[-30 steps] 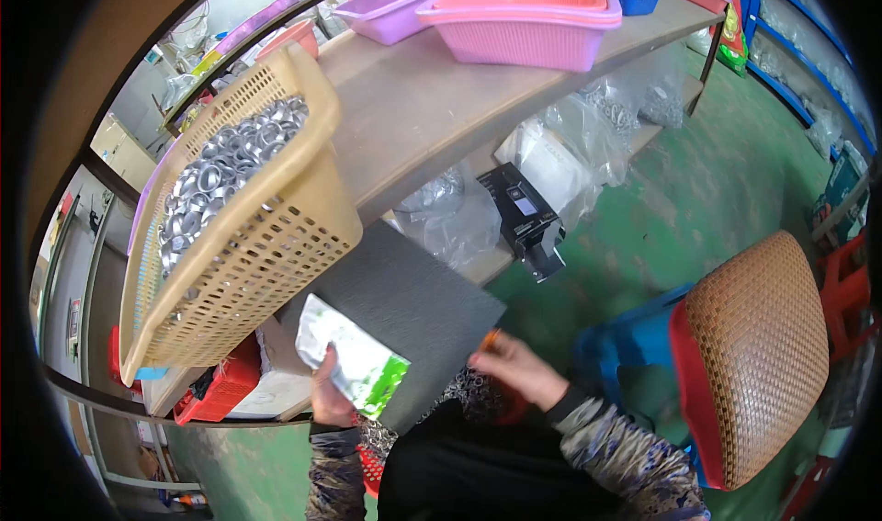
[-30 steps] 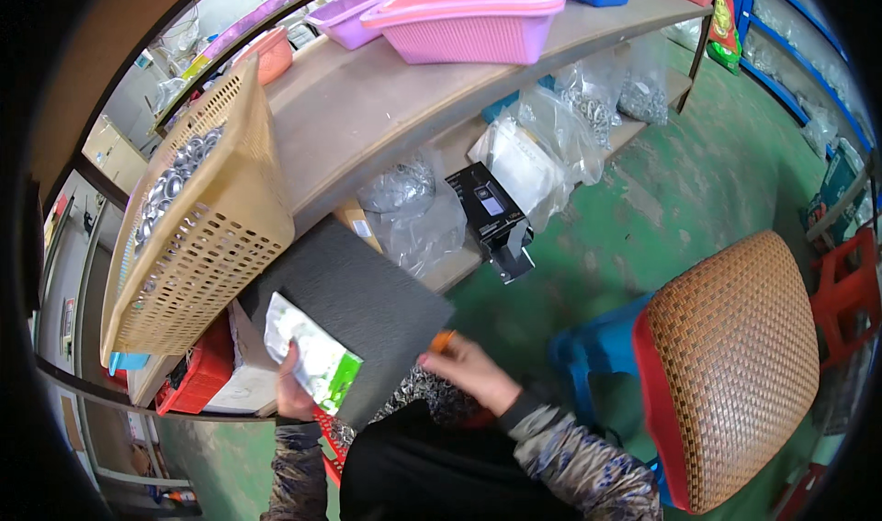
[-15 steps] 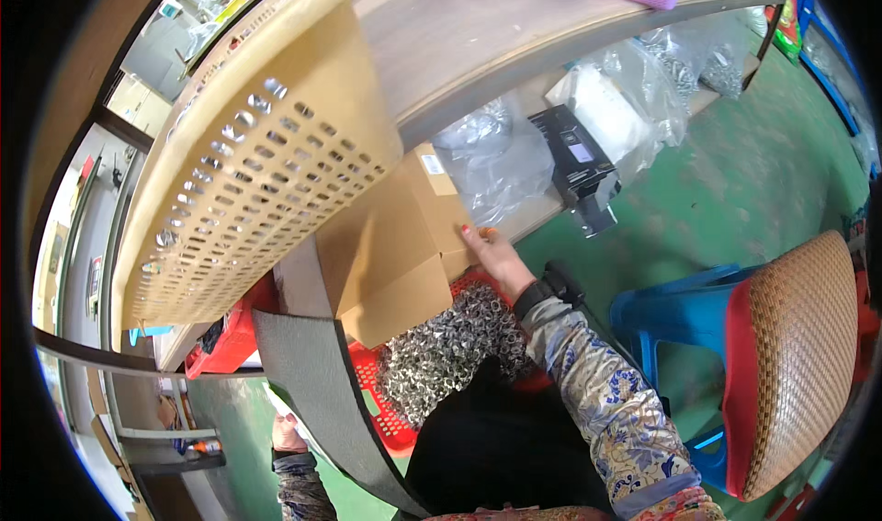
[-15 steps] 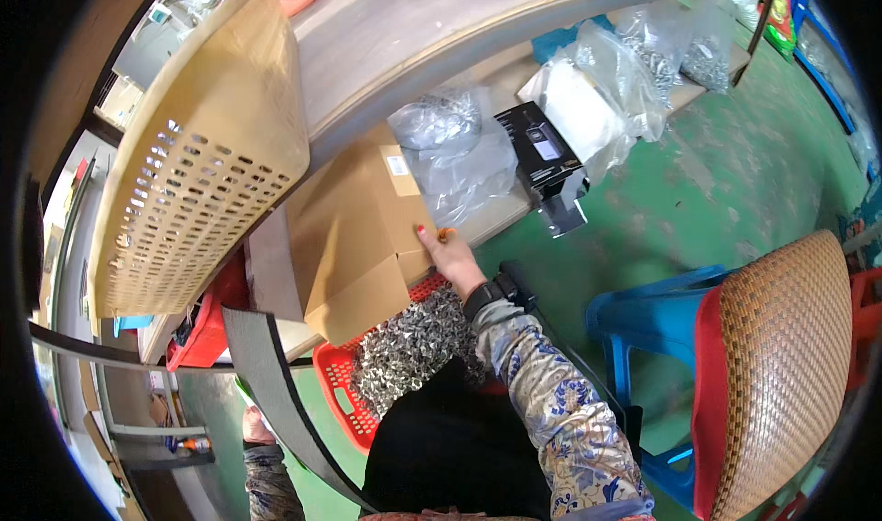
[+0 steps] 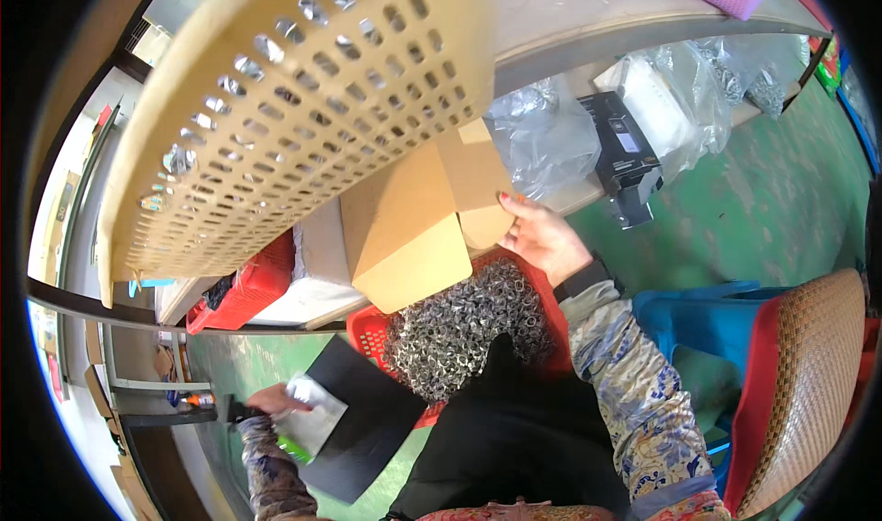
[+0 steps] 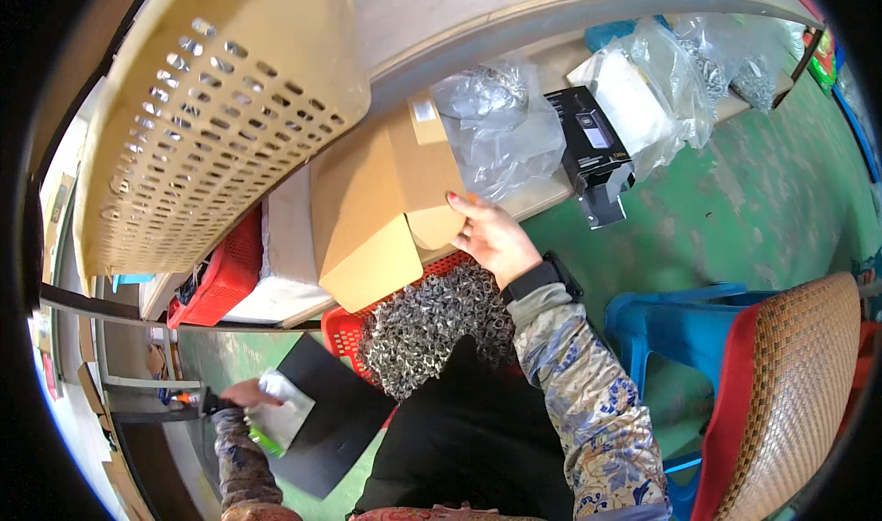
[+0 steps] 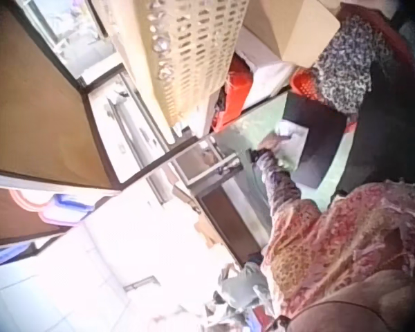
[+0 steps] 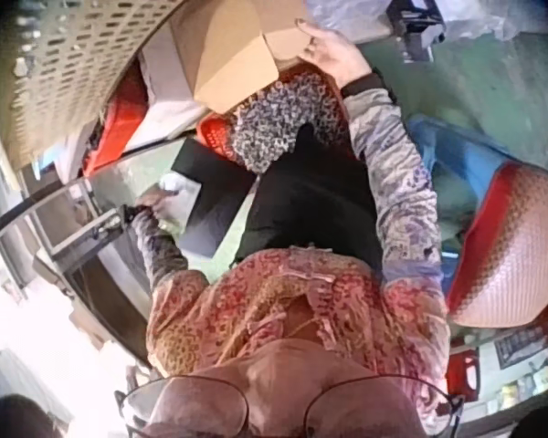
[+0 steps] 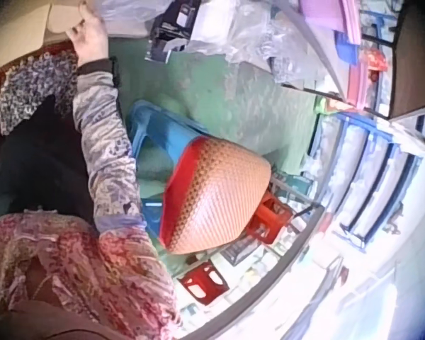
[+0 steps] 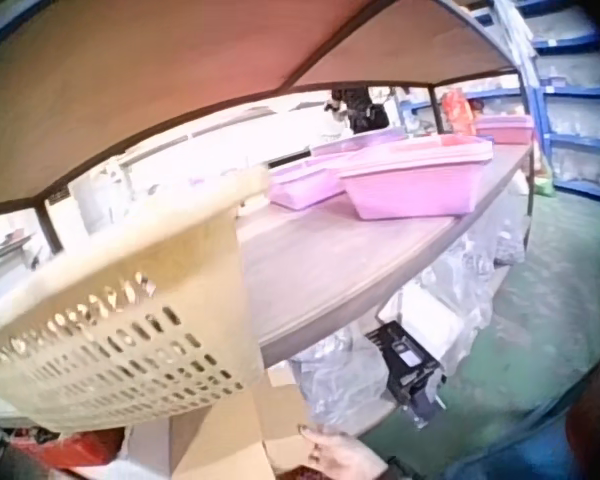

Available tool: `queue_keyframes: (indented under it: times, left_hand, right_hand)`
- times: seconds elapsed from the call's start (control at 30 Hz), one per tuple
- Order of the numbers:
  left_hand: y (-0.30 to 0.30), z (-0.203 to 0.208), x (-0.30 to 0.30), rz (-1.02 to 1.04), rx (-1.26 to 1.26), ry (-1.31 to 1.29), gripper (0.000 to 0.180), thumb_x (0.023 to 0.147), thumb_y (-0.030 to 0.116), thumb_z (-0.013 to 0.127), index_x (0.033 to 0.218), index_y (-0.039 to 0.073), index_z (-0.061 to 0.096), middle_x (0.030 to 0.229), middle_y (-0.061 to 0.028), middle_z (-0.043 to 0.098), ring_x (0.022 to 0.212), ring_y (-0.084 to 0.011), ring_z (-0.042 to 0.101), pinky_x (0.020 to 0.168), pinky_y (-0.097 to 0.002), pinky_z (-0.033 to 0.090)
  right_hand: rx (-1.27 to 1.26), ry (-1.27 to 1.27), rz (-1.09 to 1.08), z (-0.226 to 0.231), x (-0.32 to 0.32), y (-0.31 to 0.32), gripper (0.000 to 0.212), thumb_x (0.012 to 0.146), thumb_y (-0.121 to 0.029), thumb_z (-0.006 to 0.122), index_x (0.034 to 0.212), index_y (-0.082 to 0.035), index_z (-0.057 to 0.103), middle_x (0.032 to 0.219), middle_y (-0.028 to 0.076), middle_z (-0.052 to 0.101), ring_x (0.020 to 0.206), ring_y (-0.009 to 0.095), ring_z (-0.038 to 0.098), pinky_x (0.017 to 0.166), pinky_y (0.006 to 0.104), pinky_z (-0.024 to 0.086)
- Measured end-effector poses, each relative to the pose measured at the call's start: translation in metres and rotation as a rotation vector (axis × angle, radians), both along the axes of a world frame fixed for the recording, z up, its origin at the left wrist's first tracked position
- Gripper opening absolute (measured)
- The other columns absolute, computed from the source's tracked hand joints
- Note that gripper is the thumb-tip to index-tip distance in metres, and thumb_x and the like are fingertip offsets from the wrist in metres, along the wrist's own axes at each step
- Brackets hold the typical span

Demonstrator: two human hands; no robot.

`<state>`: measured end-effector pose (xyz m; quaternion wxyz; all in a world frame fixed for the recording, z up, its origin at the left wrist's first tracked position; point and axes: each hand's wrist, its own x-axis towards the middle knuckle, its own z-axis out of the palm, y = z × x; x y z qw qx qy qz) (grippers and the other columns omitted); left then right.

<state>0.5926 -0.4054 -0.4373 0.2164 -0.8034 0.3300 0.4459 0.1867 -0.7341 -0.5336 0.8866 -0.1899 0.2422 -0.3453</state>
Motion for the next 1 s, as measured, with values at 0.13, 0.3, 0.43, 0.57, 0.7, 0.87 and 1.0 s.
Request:
queue_keyframes:
  times: [0.13, 0.3, 0.43, 0.57, 0.7, 0.87, 1.0]
  left_hand:
    - [0.004, -0.109, 0.015, -0.006, -0.249, 0.274, 0.062, 0.068, 0.046, 0.075, 0.106, -0.002, 0.063, 0.09, -0.0169, 0.067, 0.083, -0.0266, 0.063, 0.077, -0.0347, 0.048]
    - [-0.037, -0.136, -0.062, -0.397, -0.528, -0.062, 0.062, 0.073, 0.052, 0.07, 0.105, -0.001, 0.063, 0.096, -0.0237, 0.065, 0.092, -0.0345, 0.063, 0.08, -0.0398, 0.049]
    - [-0.065, -0.081, -0.132, -0.186, -1.215, -0.368, 0.035, 0.082, 0.012, 0.066, 0.115, 0.002, 0.059, 0.093, -0.0176, 0.064, 0.081, -0.0338, 0.061, 0.076, -0.0415, 0.048]
    - [-0.138, -0.062, -0.173, -0.354, -1.584, -0.075, 0.091, 0.068, 0.004, 0.078, 0.139, -0.005, 0.023, 0.147, -0.0231, 0.023, 0.135, -0.0314, 0.029, 0.109, -0.0425, 0.027]
    - [-0.173, -0.077, -0.144, -0.224, -1.491, 0.047, 0.106, 0.062, 0.007, 0.084, 0.141, -0.004, 0.015, 0.144, -0.0227, 0.026, 0.133, -0.0298, 0.03, 0.109, -0.039, 0.025]
    - [-0.183, -0.094, -0.136, -0.055, -1.68, 0.125, 0.122, 0.054, 0.014, 0.089, 0.144, -0.003, 0.008, 0.144, -0.0194, 0.024, 0.131, -0.0274, 0.03, 0.11, -0.0386, 0.023]
    - [-0.191, -0.107, -0.148, -0.055, -1.795, -0.22, 0.115, 0.06, 0.005, 0.085, 0.145, 0.002, 0.007, 0.147, -0.0203, 0.019, 0.134, -0.0299, 0.026, 0.111, -0.0403, 0.021]
  right_hand:
    - [-0.1, -0.142, 0.115, 0.057, 0.026, -0.01, 0.033, 0.088, -0.021, 0.063, 0.116, -0.006, 0.053, 0.11, 0.005, 0.062, 0.104, 0.016, 0.059, 0.09, 0.035, 0.047]
    - [-0.203, -0.126, 0.11, 0.095, 0.047, -0.021, 0.026, 0.087, -0.017, 0.063, 0.108, -0.005, 0.056, 0.102, 0.008, 0.065, 0.092, 0.018, 0.064, 0.082, 0.0343, 0.051]
    - [-0.259, -0.144, 0.11, 0.098, 0.046, -0.022, 0.02, 0.086, -0.016, 0.065, 0.102, -0.007, 0.057, 0.097, 0.005, 0.065, 0.087, 0.017, 0.065, 0.079, 0.0328, 0.051]
    - [-0.257, -0.148, 0.085, 0.098, 0.046, -0.016, 0.022, 0.086, -0.015, 0.065, 0.103, -0.006, 0.056, 0.099, 0.007, 0.065, 0.088, 0.018, 0.065, 0.08, 0.033, 0.051]
    - [-0.326, -0.137, 0.081, 0.103, 0.059, -0.015, 0.03, 0.086, -0.019, 0.062, 0.109, -0.001, 0.054, 0.104, 0.011, 0.063, 0.094, 0.019, 0.063, 0.081, 0.0336, 0.05]
    - [-1.337, 0.297, 0.175, 0.043, 0.062, -0.035, 0.06, 0.079, -0.025, 0.07, 0.129, -0.001, 0.048, 0.129, 0.013, 0.053, 0.119, 0.026, 0.049, 0.103, 0.0341, 0.035]
    - [-1.795, 1.099, -0.041, -0.043, 0.07, 0.007, 0.046, 0.061, -0.028, 0.076, 0.106, -0.024, 0.066, 0.097, 0.0, 0.065, 0.095, 0.018, 0.058, 0.09, 0.0324, 0.037]
